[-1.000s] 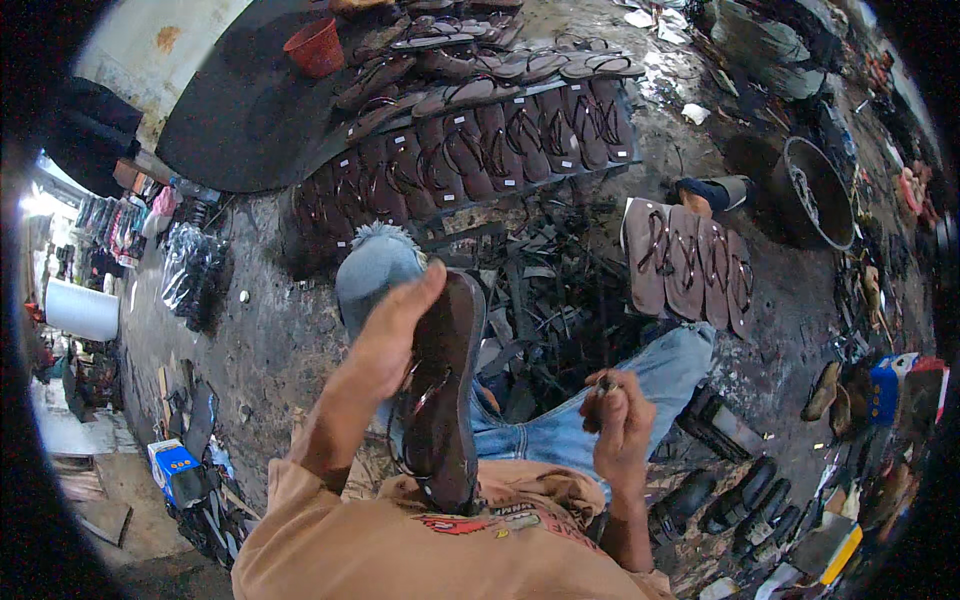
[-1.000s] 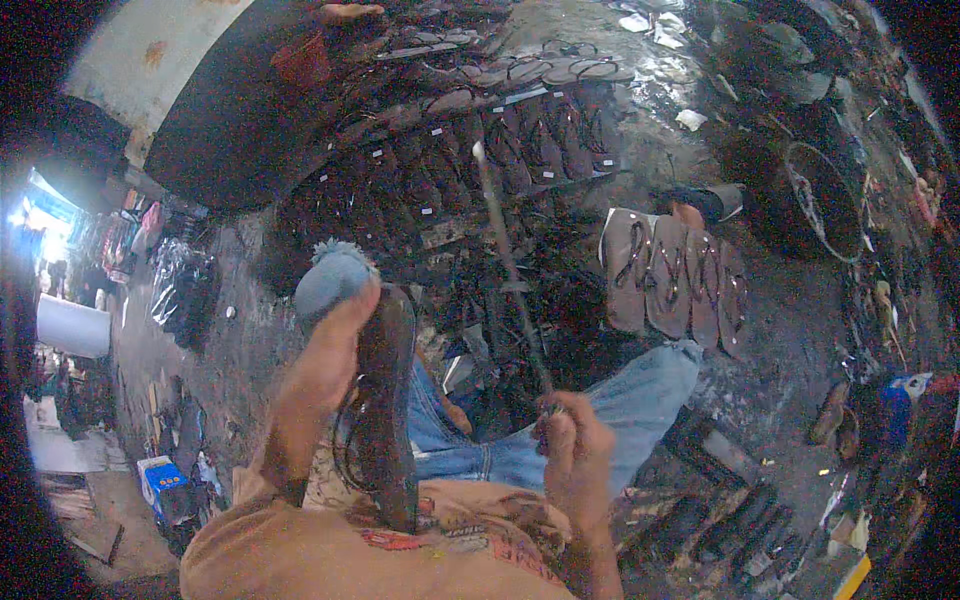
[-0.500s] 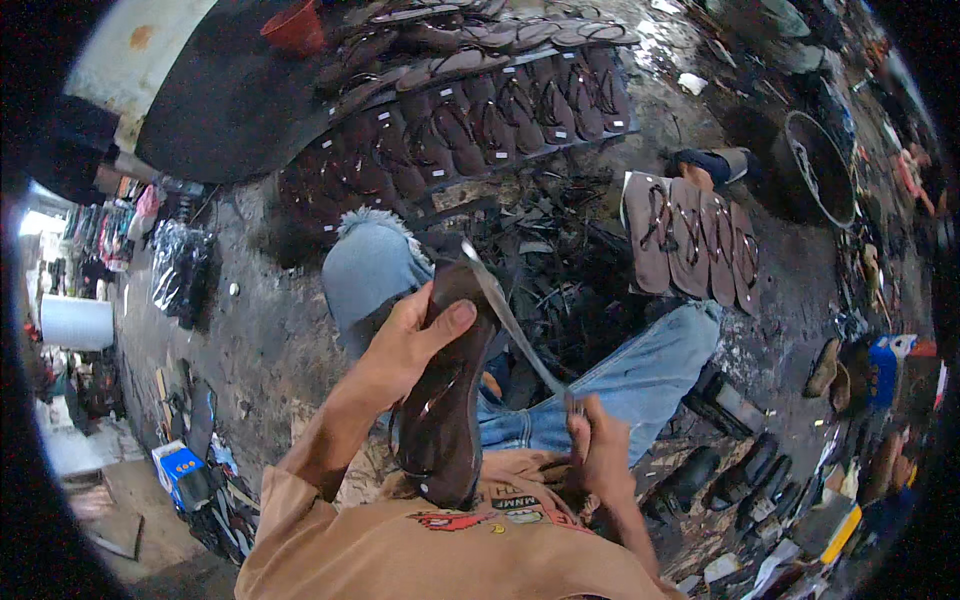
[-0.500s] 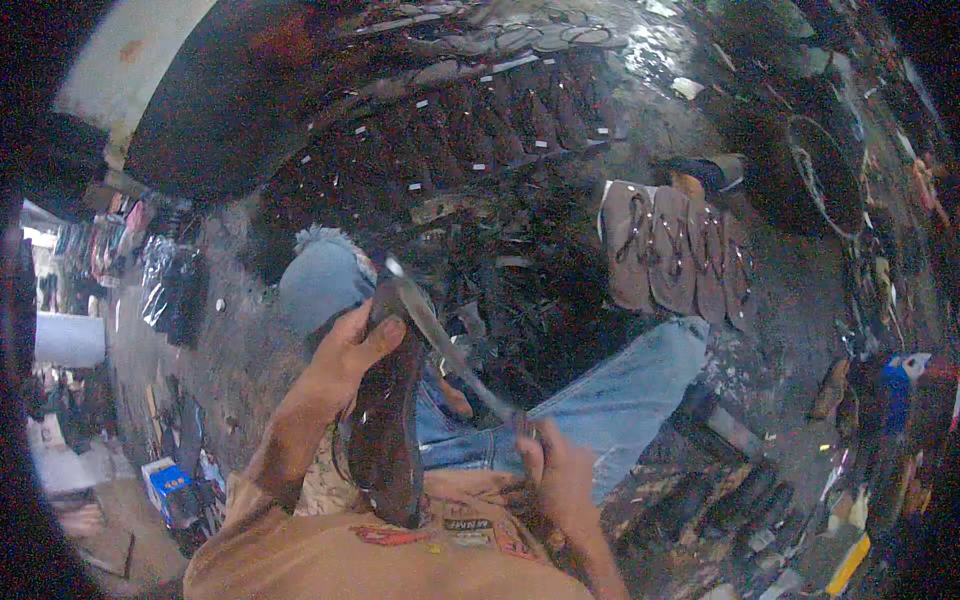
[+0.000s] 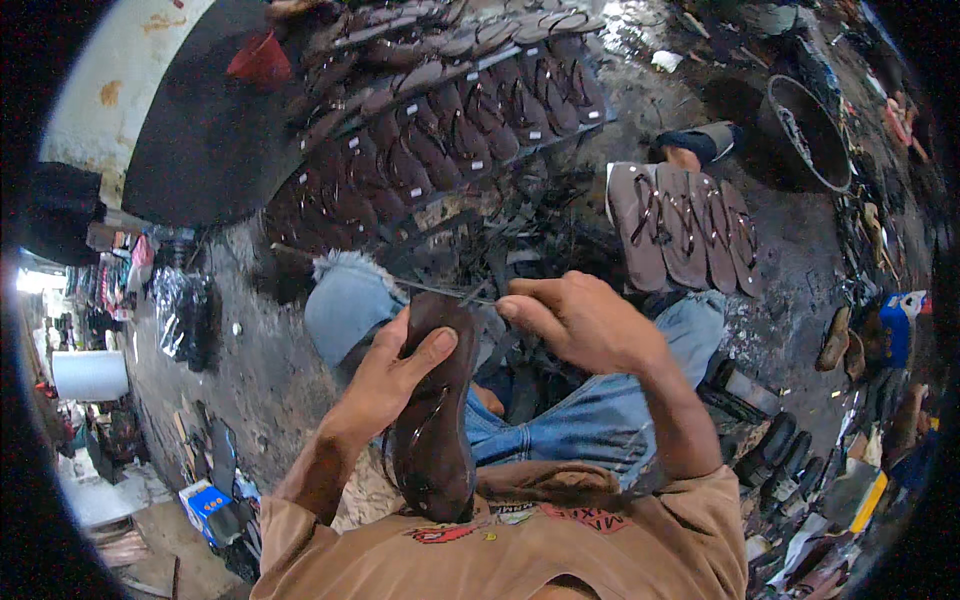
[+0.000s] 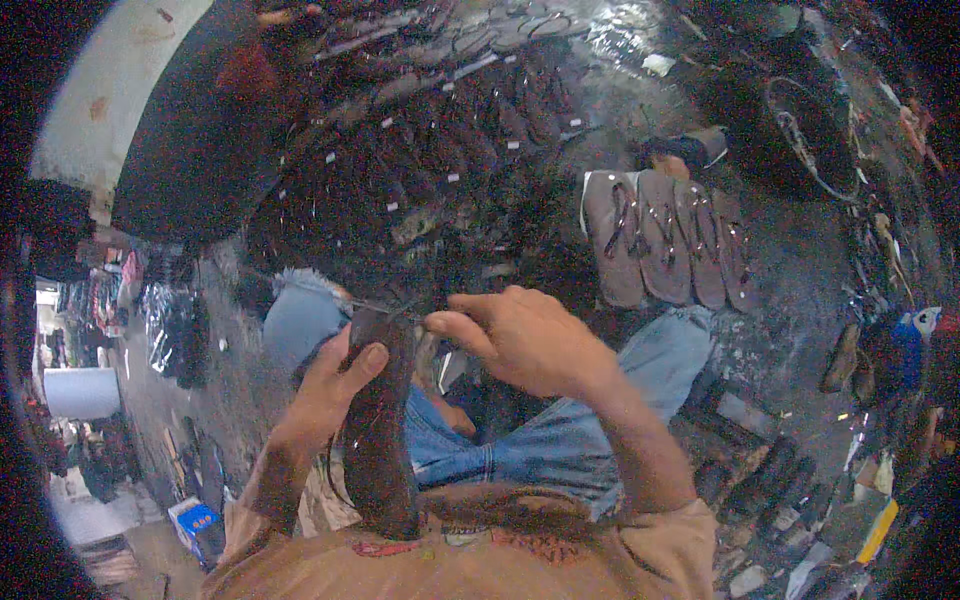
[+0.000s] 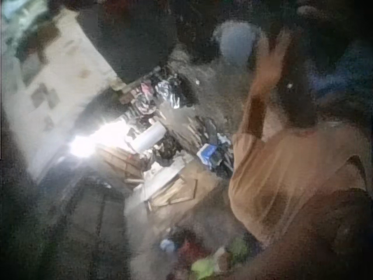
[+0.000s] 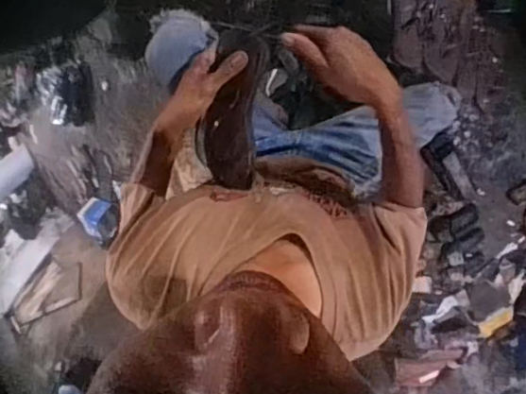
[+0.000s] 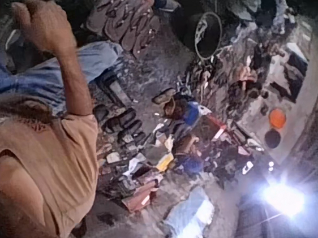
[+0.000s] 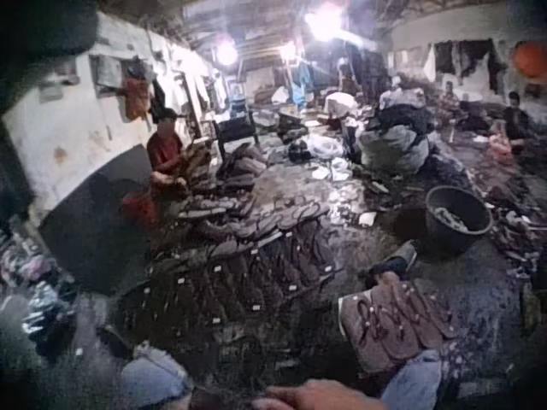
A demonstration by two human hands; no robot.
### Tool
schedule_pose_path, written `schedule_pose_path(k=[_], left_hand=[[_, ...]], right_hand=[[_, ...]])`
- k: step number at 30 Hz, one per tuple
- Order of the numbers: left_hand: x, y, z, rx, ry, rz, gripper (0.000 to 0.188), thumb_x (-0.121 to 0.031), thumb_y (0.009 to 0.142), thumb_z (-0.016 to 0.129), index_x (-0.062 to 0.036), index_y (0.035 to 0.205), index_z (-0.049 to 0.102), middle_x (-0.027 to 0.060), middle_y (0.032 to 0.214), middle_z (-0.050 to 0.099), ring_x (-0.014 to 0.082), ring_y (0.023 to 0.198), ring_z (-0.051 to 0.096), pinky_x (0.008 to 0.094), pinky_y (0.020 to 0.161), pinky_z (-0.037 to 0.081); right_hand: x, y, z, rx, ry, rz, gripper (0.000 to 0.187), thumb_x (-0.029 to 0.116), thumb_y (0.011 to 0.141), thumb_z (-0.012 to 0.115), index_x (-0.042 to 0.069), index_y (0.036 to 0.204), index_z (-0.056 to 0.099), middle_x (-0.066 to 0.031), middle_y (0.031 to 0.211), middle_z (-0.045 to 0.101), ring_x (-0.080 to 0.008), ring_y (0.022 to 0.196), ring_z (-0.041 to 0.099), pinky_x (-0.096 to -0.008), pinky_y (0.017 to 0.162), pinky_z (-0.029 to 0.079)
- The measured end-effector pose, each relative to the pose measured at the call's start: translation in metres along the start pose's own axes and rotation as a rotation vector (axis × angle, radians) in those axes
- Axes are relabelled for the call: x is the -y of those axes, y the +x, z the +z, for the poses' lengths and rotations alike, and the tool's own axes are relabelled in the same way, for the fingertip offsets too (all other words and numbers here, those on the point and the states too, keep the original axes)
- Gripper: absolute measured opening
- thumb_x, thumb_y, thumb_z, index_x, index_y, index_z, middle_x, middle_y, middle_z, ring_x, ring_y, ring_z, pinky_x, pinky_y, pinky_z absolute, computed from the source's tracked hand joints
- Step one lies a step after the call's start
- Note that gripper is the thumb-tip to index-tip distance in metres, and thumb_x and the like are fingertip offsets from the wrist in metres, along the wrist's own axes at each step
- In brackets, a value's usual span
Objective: The person sits on the floor and uses a knife to trim excess material from the edges of brown flip-flops. They pick up each sandal, scrape the edges with the knife, and place the trimmed sandal back in a row.
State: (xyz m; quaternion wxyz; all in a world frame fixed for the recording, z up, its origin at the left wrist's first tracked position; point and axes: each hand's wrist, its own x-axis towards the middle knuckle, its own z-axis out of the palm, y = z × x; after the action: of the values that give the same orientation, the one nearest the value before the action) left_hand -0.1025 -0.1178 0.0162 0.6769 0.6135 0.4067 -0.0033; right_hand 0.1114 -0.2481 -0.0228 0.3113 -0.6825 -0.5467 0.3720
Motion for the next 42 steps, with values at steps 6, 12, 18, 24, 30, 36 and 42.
schedule_pose_path(k=[6, 12, 18, 24, 30, 36, 42], left_hand=[[-0.036, -0.012, 0.022, 0.18, 0.374, 0.178, 0.054, -0.031, 0.095, 0.073, -0.0032, 0.136, 0.052, 0.0073, 0.12, 0.064, 0.0176, 0.105, 0.062, 0.0338, 0.096, 0.05], [-0.019, 0.024, -0.057, -0.619, -0.008, 0.463, 0.051, -0.025, 0.104, 0.052, -0.0039, 0.149, 0.04, 0.0125, 0.131, 0.062, 0.0234, 0.109, 0.065, 0.0341, 0.093, 0.055], [-0.032, 0.029, 0.053, -0.075, -1.009, 0.279, 0.031, -0.012, 0.089, 0.078, -0.0118, 0.118, 0.068, 0.0049, 0.116, 0.072, 0.0204, 0.107, 0.07, 0.037, 0.094, 0.059], [-0.024, 0.034, 0.074, 0.046, -1.11, 0.262, 0.03, -0.02, 0.092, 0.077, -0.0117, 0.118, 0.067, 0.0042, 0.118, 0.073, 0.0187, 0.108, 0.07, 0.0369, 0.095, 0.059], [-0.021, 0.028, 0.074, 0.039, -1.1, 0.236, 0.03, -0.016, 0.093, 0.075, -0.0101, 0.12, 0.066, 0.005, 0.117, 0.072, 0.0207, 0.109, 0.069, 0.0408, 0.097, 0.058], [0.012, 0.008, 0.07, -0.019, -0.854, 0.218, 0.037, -0.007, 0.091, 0.074, -0.005, 0.125, 0.061, 0.0104, 0.114, 0.071, 0.025, 0.105, 0.071, 0.0452, 0.092, 0.061], [0.033, -0.01, 0.058, -0.05, -0.722, 0.146, 0.037, -0.007, 0.085, 0.079, -0.0023, 0.119, 0.063, 0.0109, 0.11, 0.072, 0.0245, 0.101, 0.072, 0.0444, 0.091, 0.06]], right_hand=[[-0.006, 0.029, 0.015, -0.112, 0.11, -0.033, 0.049, 0.042, 0.107, 0.042, 0.001, 0.115, 0.068, -0.022, 0.102, 0.072, -0.039, 0.1, 0.069, -0.0491, 0.088, 0.052], [-0.084, -0.026, 0.029, -0.62, 0.66, 0.126, 0.041, 0.039, 0.11, 0.04, 0.005, 0.098, 0.058, 0.0012, 0.069, 0.047, -0.0078, 0.059, 0.044, -0.0262, 0.052, 0.036], [-0.049, -0.101, 0.079, -0.874, 0.535, 0.075, 0.038, 0.038, 0.109, 0.043, 0.005, 0.113, 0.063, -0.0015, 0.066, 0.051, -0.0112, 0.052, 0.046, -0.0293, 0.049, 0.037], [-0.023, -0.151, 0.134, -0.762, 0.241, 0.103, 0.037, 0.036, 0.107, 0.046, 0.002, 0.106, 0.062, -0.006, 0.061, 0.048, -0.0165, 0.049, 0.047, -0.0339, 0.049, 0.037], [-0.03, -0.165, 0.153, -0.781, 0.179, 0.109, 0.032, 0.032, 0.105, 0.051, 0.002, 0.097, 0.06, -0.0105, 0.062, 0.047, -0.0242, 0.049, 0.049, -0.0379, 0.049, 0.037], [-0.03, -0.148, 0.083, -0.572, 0.205, 0.193, 0.024, 0.029, 0.1, 0.062, 0.005, 0.099, 0.059, -0.0204, 0.07, 0.06, -0.0432, 0.065, 0.062, -0.0475, 0.058, 0.046], [-0.019, -0.142, 0.052, -0.285, 0.099, 0.17, 0.029, 0.035, 0.101, 0.059, 0.006, 0.102, 0.058, -0.0236, 0.068, 0.059, -0.0469, 0.068, 0.06, -0.054, 0.059, 0.041]])
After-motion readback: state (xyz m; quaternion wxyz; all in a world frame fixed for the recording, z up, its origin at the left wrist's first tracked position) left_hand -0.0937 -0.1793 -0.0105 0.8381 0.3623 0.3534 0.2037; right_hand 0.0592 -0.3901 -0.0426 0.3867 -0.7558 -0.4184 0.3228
